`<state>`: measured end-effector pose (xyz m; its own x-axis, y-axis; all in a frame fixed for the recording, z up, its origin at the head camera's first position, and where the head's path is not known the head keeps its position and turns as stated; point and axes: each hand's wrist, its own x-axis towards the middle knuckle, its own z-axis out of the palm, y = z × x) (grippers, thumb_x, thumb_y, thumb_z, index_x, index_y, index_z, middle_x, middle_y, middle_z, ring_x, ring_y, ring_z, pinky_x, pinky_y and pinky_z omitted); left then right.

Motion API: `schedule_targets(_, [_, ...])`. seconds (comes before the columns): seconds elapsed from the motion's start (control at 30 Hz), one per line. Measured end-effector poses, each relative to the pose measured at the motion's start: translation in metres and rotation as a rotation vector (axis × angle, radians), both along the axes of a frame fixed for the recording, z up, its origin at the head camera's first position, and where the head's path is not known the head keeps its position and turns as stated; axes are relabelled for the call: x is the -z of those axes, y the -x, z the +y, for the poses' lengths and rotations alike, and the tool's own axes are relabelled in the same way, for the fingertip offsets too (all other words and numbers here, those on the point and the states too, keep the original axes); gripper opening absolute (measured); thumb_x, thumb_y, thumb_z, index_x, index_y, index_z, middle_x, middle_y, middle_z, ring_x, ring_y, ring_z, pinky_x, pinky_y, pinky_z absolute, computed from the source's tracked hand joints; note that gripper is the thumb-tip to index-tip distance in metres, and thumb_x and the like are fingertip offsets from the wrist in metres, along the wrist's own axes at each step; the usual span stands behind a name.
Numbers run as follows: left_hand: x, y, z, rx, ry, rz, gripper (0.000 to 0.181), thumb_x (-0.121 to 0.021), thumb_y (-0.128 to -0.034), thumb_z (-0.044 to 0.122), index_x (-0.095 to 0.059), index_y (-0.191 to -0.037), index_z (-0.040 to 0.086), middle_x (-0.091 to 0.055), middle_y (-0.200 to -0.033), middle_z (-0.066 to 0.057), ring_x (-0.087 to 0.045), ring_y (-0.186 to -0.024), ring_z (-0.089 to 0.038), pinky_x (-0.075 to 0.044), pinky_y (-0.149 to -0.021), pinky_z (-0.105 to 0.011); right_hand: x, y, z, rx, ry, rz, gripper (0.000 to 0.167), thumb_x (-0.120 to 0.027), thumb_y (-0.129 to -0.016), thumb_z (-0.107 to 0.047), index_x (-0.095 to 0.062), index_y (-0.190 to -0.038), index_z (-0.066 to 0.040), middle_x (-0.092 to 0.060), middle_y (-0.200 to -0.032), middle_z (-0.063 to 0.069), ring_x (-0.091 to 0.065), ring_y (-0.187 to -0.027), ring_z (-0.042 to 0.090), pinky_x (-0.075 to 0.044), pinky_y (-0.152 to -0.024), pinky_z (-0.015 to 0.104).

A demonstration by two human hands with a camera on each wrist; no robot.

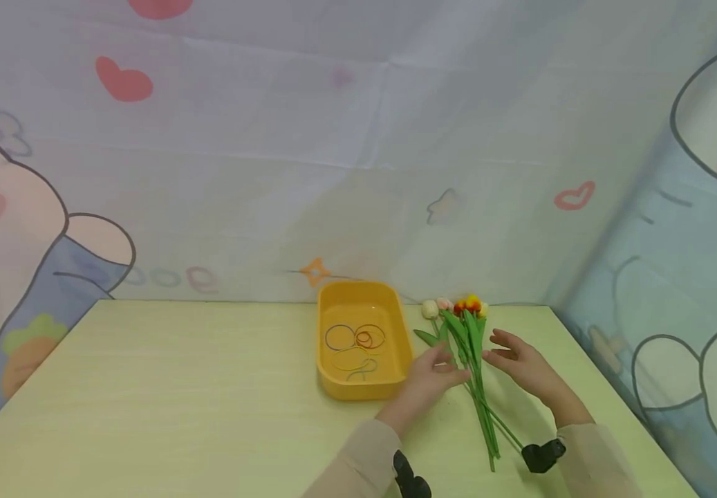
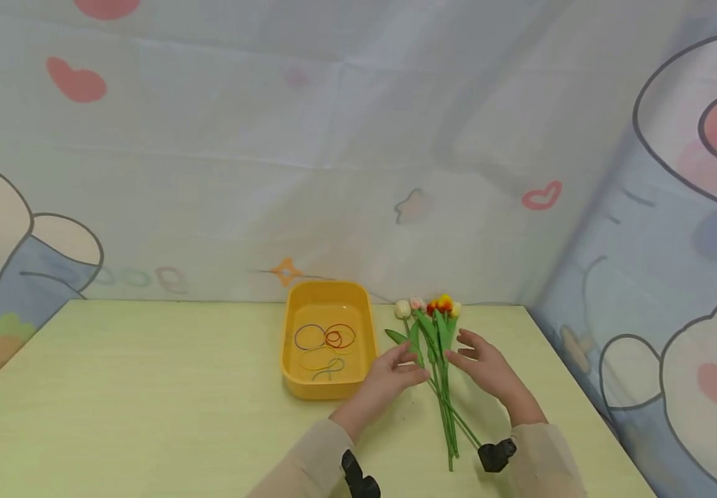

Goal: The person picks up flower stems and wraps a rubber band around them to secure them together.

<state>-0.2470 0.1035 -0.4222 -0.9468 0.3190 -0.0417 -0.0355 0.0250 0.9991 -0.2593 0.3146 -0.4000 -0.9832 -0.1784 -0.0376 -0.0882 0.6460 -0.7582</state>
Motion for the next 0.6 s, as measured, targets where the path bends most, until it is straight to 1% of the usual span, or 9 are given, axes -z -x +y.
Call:
schedule_targets(0.17, [0.008, -0.001, 0.009, -0.043, -0.004, -0.062, 0.075, -0.076, -0.0829, 0.023, -0.039, -0.146, 0.006, -0.053, -0.136, -0.011, -0.055, -0.121, -0.030, -0.045, -0.098, -0.051, 0.007, -0.001, -0.004, -0.002, -0.002, -0.047, 0.078, -0.057, -0.097, -0.035, -0.016, -0.149, 0.008, -0.030, -0.148, 0.031, -0.038, -0.131, 0.048, -0.040, -0.099, 0.059])
schedule_targets(0.3, [0.015, 0.000, 0.015, -0.048, -0.018, -0.098, 0.075, -0.076, -0.0821, 0.022, -0.039, -0.146, 0.007, -0.053, -0.136, -0.012, -0.055, -0.119, -0.031, -0.044, -0.098, -0.053, 0.013, -0.001, -0.005, 0.016, -0.003, -0.087, 0.078, -0.058, -0.096, -0.034, -0.017, -0.148, 0.009, -0.033, -0.145, 0.033, -0.041, -0.128, 0.048, -0.045, -0.096, 0.055])
schedule_targets(0.37, [0.018, 0.001, 0.017, -0.049, -0.018, -0.104, 0.076, -0.076, -0.0820, 0.021, -0.039, -0.146, 0.005, -0.053, -0.135, -0.013, -0.055, -0.118, -0.033, -0.043, -0.099, -0.053, 0.016, -0.001, -0.005, 0.023, 0.001, -0.111, 0.078, -0.059, -0.096, -0.032, -0.018, -0.148, 0.010, -0.034, -0.144, 0.034, -0.047, -0.124, 0.047, -0.047, -0.094, 0.053])
schedule_targets(0.5, [0.023, 0.002, 0.021, -0.062, -0.003, -0.112, 0.074, -0.076, -0.0818, 0.020, -0.040, -0.144, 0.001, -0.053, -0.135, -0.017, -0.054, -0.120, -0.036, -0.043, -0.099, -0.053, 0.022, -0.001, -0.004, 0.019, 0.022, -0.160, 0.078, -0.060, -0.096, -0.030, -0.017, -0.146, 0.012, -0.038, -0.140, 0.036, -0.059, -0.111, 0.040, -0.049, -0.091, 0.051])
schedule_targets(0.6, [0.024, 0.003, 0.023, -0.067, 0.019, -0.118, 0.073, -0.076, -0.0818, 0.019, -0.041, -0.142, -0.001, -0.054, -0.134, -0.018, -0.053, -0.121, -0.037, -0.043, -0.100, -0.051, 0.025, -0.001, -0.003, 0.013, 0.038, -0.181, 0.078, -0.060, -0.096, -0.028, -0.018, -0.145, 0.015, -0.040, -0.137, 0.037, -0.063, -0.102, 0.036, -0.051, -0.089, 0.050])
